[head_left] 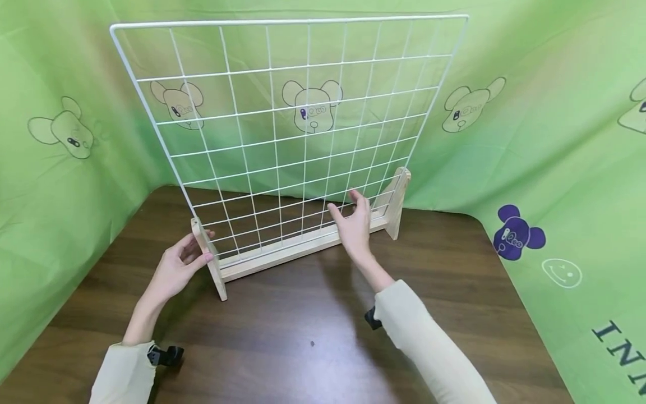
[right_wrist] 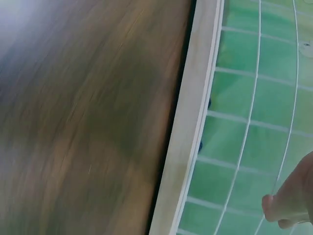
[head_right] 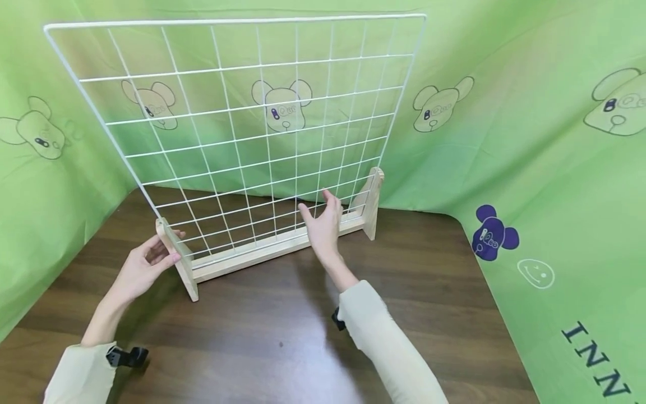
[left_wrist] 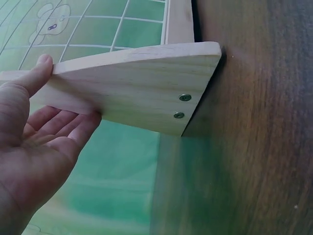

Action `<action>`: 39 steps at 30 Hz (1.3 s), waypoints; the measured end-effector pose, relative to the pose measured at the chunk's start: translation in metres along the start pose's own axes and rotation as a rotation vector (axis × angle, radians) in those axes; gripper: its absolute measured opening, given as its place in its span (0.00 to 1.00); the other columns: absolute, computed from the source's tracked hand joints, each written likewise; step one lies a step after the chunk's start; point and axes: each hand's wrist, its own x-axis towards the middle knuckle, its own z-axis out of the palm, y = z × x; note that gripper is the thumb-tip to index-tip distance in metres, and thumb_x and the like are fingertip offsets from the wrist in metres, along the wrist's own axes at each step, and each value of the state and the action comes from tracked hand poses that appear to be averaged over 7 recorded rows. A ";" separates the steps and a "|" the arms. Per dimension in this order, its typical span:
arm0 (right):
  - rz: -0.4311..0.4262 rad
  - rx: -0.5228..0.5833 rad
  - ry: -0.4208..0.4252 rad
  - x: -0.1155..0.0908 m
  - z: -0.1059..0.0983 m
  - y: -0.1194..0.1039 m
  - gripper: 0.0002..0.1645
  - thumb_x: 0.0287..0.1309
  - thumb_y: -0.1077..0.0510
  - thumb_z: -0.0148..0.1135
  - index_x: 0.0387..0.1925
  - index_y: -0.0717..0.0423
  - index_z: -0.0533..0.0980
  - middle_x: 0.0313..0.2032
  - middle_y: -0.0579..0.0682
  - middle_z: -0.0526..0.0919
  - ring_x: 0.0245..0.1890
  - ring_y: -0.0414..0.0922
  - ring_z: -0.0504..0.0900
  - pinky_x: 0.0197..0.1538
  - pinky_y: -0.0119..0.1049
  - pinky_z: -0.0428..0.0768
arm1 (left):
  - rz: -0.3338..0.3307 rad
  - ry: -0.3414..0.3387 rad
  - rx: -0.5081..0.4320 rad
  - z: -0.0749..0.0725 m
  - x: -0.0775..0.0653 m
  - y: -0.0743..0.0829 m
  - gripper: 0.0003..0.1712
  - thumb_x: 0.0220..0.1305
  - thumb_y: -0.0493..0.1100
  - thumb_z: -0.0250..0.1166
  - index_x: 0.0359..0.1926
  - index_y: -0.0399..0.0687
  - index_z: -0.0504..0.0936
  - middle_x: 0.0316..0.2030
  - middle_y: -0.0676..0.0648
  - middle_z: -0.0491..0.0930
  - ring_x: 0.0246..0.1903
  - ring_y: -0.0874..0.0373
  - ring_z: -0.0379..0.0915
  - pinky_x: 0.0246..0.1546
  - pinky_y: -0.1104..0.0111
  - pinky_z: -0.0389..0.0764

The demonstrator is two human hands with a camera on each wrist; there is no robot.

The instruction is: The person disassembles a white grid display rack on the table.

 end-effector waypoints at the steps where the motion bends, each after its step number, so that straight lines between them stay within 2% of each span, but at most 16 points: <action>1: -0.001 0.015 0.018 -0.001 0.006 -0.001 0.37 0.55 0.56 0.70 0.60 0.70 0.66 0.57 0.62 0.70 0.59 0.54 0.67 0.64 0.44 0.66 | 0.001 0.002 -0.004 0.000 0.000 0.000 0.27 0.62 0.28 0.63 0.62 0.29 0.69 0.55 0.50 0.77 0.55 0.63 0.72 0.53 0.77 0.74; 6: -0.013 0.092 0.104 0.000 0.027 -0.003 0.34 0.53 0.58 0.72 0.57 0.68 0.67 0.51 0.60 0.73 0.54 0.53 0.71 0.61 0.42 0.69 | -0.006 0.000 0.013 0.000 0.001 0.001 0.27 0.64 0.29 0.62 0.63 0.28 0.68 0.58 0.41 0.75 0.55 0.61 0.73 0.53 0.78 0.73; 8: -0.015 0.096 0.143 0.001 0.031 -0.002 0.33 0.52 0.59 0.72 0.55 0.68 0.67 0.47 0.59 0.74 0.51 0.53 0.72 0.59 0.41 0.69 | -0.010 -0.002 0.031 0.000 0.001 0.003 0.28 0.64 0.31 0.63 0.64 0.29 0.68 0.59 0.37 0.74 0.55 0.58 0.73 0.53 0.78 0.73; 11: -0.015 0.104 0.178 0.003 0.033 -0.001 0.30 0.51 0.60 0.73 0.52 0.67 0.70 0.45 0.57 0.76 0.48 0.51 0.74 0.56 0.40 0.72 | -0.017 -0.008 0.022 -0.002 0.004 0.003 0.29 0.63 0.31 0.64 0.64 0.30 0.68 0.60 0.36 0.72 0.56 0.59 0.73 0.54 0.77 0.73; 14: -0.014 0.130 0.181 0.005 0.033 0.002 0.27 0.50 0.60 0.74 0.50 0.65 0.72 0.44 0.56 0.78 0.46 0.52 0.76 0.52 0.44 0.74 | -0.023 -0.015 -0.007 -0.005 0.007 0.002 0.30 0.61 0.30 0.66 0.64 0.31 0.69 0.60 0.40 0.74 0.56 0.64 0.72 0.55 0.75 0.73; 20: -0.009 0.149 0.196 0.004 0.036 0.004 0.29 0.49 0.58 0.75 0.51 0.63 0.72 0.42 0.58 0.79 0.44 0.56 0.77 0.49 0.53 0.73 | -0.034 -0.011 -0.027 -0.005 0.006 -0.001 0.30 0.60 0.30 0.66 0.63 0.29 0.69 0.56 0.50 0.77 0.56 0.67 0.72 0.55 0.76 0.72; 26: 0.006 0.115 0.277 0.006 0.042 0.001 0.28 0.49 0.54 0.74 0.49 0.60 0.74 0.37 0.55 0.80 0.40 0.52 0.78 0.47 0.47 0.74 | -0.048 0.005 -0.044 -0.003 0.005 -0.002 0.29 0.60 0.29 0.66 0.62 0.29 0.70 0.55 0.54 0.78 0.55 0.66 0.72 0.55 0.76 0.73; 30: 0.028 0.125 0.299 0.006 0.043 -0.001 0.27 0.48 0.52 0.75 0.47 0.59 0.75 0.35 0.53 0.80 0.40 0.55 0.79 0.44 0.42 0.73 | -0.055 0.006 -0.027 -0.003 0.004 -0.002 0.28 0.60 0.30 0.66 0.62 0.31 0.72 0.53 0.57 0.79 0.54 0.63 0.74 0.52 0.77 0.75; 35: 0.051 0.141 0.304 0.005 0.043 -0.001 0.28 0.48 0.51 0.75 0.48 0.59 0.75 0.35 0.54 0.81 0.41 0.58 0.79 0.40 0.37 0.72 | -0.034 0.005 0.018 -0.004 0.004 -0.002 0.27 0.60 0.31 0.67 0.61 0.32 0.73 0.52 0.60 0.79 0.53 0.59 0.76 0.49 0.77 0.76; 37: 0.054 0.145 0.310 0.005 0.043 -0.001 0.28 0.48 0.51 0.75 0.48 0.59 0.75 0.37 0.56 0.81 0.41 0.57 0.79 0.40 0.36 0.71 | -0.027 0.005 0.039 -0.004 0.005 -0.002 0.27 0.60 0.31 0.67 0.61 0.33 0.74 0.52 0.59 0.79 0.53 0.58 0.76 0.48 0.78 0.77; 39: 0.053 0.143 0.320 0.006 0.043 -0.002 0.28 0.48 0.52 0.76 0.48 0.59 0.76 0.37 0.57 0.82 0.41 0.55 0.79 0.41 0.36 0.71 | -0.023 0.001 0.064 -0.005 0.006 -0.003 0.26 0.60 0.31 0.67 0.60 0.35 0.75 0.53 0.52 0.80 0.52 0.56 0.76 0.47 0.78 0.77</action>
